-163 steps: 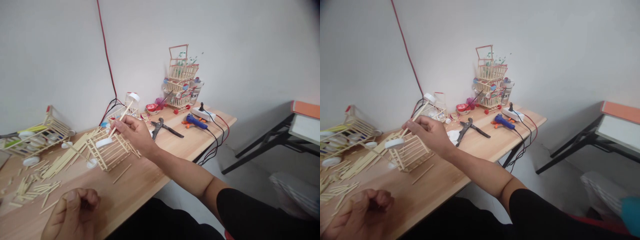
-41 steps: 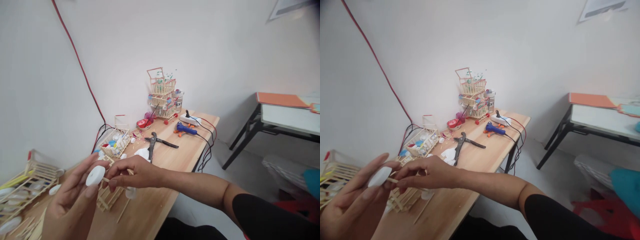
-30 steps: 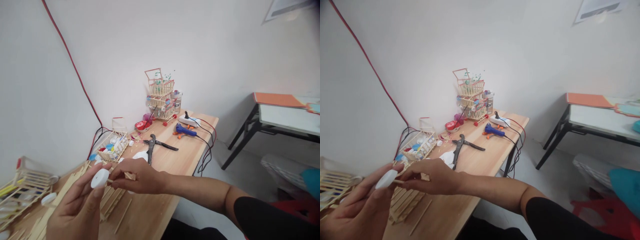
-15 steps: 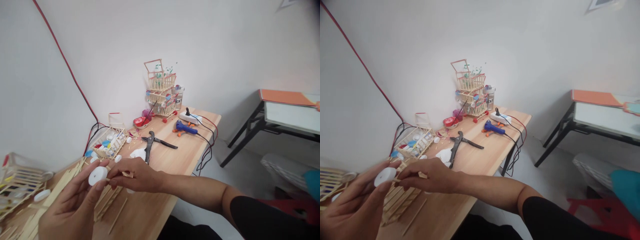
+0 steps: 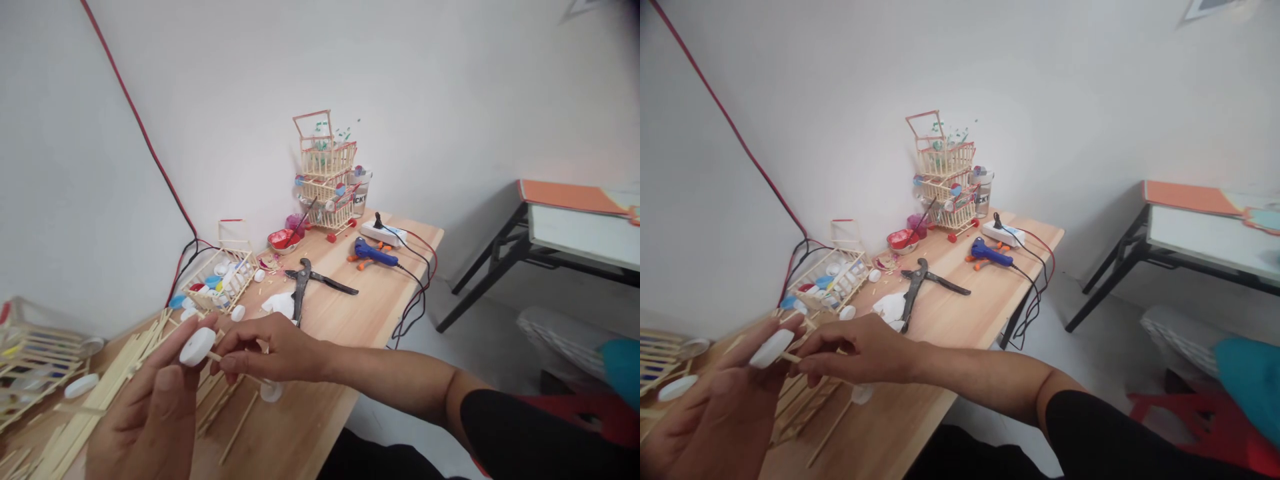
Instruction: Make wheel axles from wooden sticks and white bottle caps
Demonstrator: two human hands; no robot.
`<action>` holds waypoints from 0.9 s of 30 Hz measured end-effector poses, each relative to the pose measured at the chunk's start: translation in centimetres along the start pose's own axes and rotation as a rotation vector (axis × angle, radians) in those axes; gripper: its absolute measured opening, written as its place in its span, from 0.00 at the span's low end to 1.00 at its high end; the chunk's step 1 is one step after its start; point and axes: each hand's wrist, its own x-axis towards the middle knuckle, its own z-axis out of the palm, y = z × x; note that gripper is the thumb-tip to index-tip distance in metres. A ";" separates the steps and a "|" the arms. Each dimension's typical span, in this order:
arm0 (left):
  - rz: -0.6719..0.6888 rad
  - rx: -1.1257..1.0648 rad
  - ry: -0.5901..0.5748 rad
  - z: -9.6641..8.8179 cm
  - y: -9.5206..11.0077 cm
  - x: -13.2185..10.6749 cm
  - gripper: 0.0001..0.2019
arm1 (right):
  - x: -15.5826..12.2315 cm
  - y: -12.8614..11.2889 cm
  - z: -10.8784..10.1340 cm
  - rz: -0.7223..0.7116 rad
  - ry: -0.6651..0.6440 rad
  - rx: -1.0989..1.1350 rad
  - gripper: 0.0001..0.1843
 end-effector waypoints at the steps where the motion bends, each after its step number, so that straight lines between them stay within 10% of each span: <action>1: -0.047 -0.097 -0.011 0.0 0.2 0.0 0.20 | 0.0 -0.1 0.0 0.028 -0.007 0.050 0.13; 27: -0.378 -0.167 0.032 -1.6 -1.0 1.0 0.27 | -0.1 -0.9 0.0 0.326 -0.181 0.405 0.07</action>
